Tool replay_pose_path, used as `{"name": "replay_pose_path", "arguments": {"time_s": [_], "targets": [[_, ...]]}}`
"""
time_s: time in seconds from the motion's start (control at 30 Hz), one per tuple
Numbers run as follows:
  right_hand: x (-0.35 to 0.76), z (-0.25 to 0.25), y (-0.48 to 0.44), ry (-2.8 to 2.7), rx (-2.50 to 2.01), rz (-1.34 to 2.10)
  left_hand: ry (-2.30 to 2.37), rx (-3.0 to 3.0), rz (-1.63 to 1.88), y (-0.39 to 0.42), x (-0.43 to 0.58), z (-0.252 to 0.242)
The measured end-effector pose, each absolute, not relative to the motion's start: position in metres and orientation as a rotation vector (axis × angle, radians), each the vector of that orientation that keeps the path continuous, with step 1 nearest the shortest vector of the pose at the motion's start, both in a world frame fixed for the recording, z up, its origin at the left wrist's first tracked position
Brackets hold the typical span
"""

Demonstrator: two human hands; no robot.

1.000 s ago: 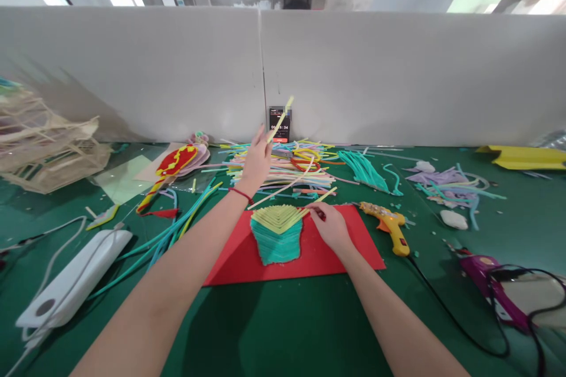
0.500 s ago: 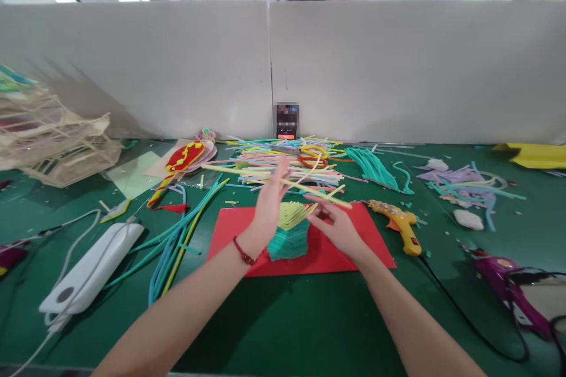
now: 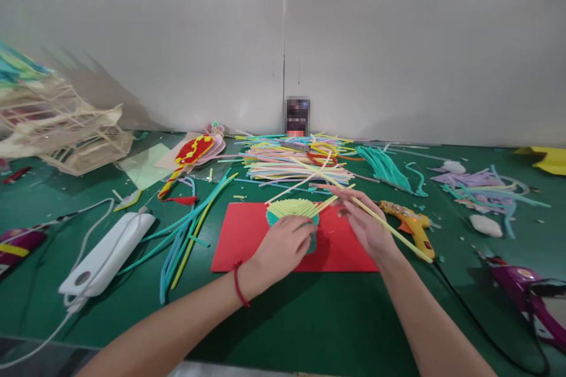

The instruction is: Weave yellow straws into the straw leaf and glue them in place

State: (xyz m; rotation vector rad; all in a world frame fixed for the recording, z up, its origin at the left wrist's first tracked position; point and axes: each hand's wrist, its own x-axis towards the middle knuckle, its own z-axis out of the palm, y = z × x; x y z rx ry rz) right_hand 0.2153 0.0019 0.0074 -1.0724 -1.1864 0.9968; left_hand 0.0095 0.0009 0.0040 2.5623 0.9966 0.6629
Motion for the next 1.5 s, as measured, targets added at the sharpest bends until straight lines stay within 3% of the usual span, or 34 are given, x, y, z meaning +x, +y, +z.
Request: {"name": "replay_pose_path", "arguments": {"time_s": [0.5, 0.93, 1.5], "targets": [[0.209, -0.019, 0.012, -1.251, -1.276, 0.844, 1.6, 2.271, 0.583, 0.071, -0.025, -0.004], [0.213, -0.023, 0.011, -1.194, -1.095, 1.026, 1.426, 2.036, 0.813, 0.067, -0.037, -0.016], [0.215, -0.022, 0.012, -0.941, -1.076, 1.132, 1.253, 1.925, 0.85, 0.071, -0.037, -0.02]]}}
